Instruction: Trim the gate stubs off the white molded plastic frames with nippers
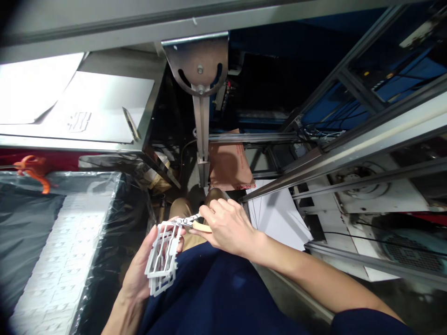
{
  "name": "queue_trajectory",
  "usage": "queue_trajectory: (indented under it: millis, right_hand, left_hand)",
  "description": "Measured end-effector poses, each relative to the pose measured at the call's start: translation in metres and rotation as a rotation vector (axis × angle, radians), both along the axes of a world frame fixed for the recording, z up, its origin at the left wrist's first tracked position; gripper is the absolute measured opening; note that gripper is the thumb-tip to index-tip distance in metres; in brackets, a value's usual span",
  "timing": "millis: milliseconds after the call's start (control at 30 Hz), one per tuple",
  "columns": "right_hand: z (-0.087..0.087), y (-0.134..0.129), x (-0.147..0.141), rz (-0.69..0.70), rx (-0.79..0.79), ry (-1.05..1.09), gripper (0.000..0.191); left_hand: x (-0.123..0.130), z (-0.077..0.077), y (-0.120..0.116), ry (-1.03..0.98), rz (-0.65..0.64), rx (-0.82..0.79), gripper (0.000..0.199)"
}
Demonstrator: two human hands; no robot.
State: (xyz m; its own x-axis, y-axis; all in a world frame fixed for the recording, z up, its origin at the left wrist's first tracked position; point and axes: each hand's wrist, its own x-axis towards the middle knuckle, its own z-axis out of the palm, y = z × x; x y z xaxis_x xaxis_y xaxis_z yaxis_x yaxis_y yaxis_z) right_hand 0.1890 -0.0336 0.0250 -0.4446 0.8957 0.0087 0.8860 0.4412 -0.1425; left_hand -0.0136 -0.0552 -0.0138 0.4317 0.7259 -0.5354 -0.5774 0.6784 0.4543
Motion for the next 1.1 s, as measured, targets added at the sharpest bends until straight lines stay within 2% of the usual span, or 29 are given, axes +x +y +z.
queue_trajectory:
  millis: [200, 433, 567, 667, 900, 1000, 1100]
  right_hand:
    - [0.0, 0.001, 0.001, 0.005, 0.017, -0.007, 0.04]
    - [0.001, 0.003, 0.001, 0.018, 0.013, -0.005, 0.041]
    - [0.0, 0.004, 0.001, 0.012, -0.057, 0.022, 0.042]
    - [-0.001, 0.005, 0.0, -0.068, -0.186, 0.124, 0.043]
    - [0.002, 0.011, 0.0, -0.363, -0.441, 0.346, 0.043]
    - [-0.001, 0.012, -0.002, -0.451, -0.481, 0.475, 0.044]
    - [-0.006, 0.012, -0.008, -0.481, -0.516, 0.621, 0.038]
  left_hand:
    - [0.003, 0.005, 0.0, -0.023, 0.021, -0.037, 0.036]
    - [0.002, 0.002, 0.0, 0.008, 0.02, -0.045, 0.037]
    - [0.001, 0.002, -0.001, 0.012, 0.017, -0.036, 0.037]
    - [0.0, 0.004, 0.0, -0.012, 0.03, -0.04, 0.036]
    - [0.001, 0.004, 0.002, -0.084, 0.049, -0.113, 0.039]
    - [0.001, 0.002, 0.007, -0.116, 0.067, -0.115, 0.038]
    - [-0.002, 0.0, 0.014, -0.129, 0.133, -0.086, 0.037]
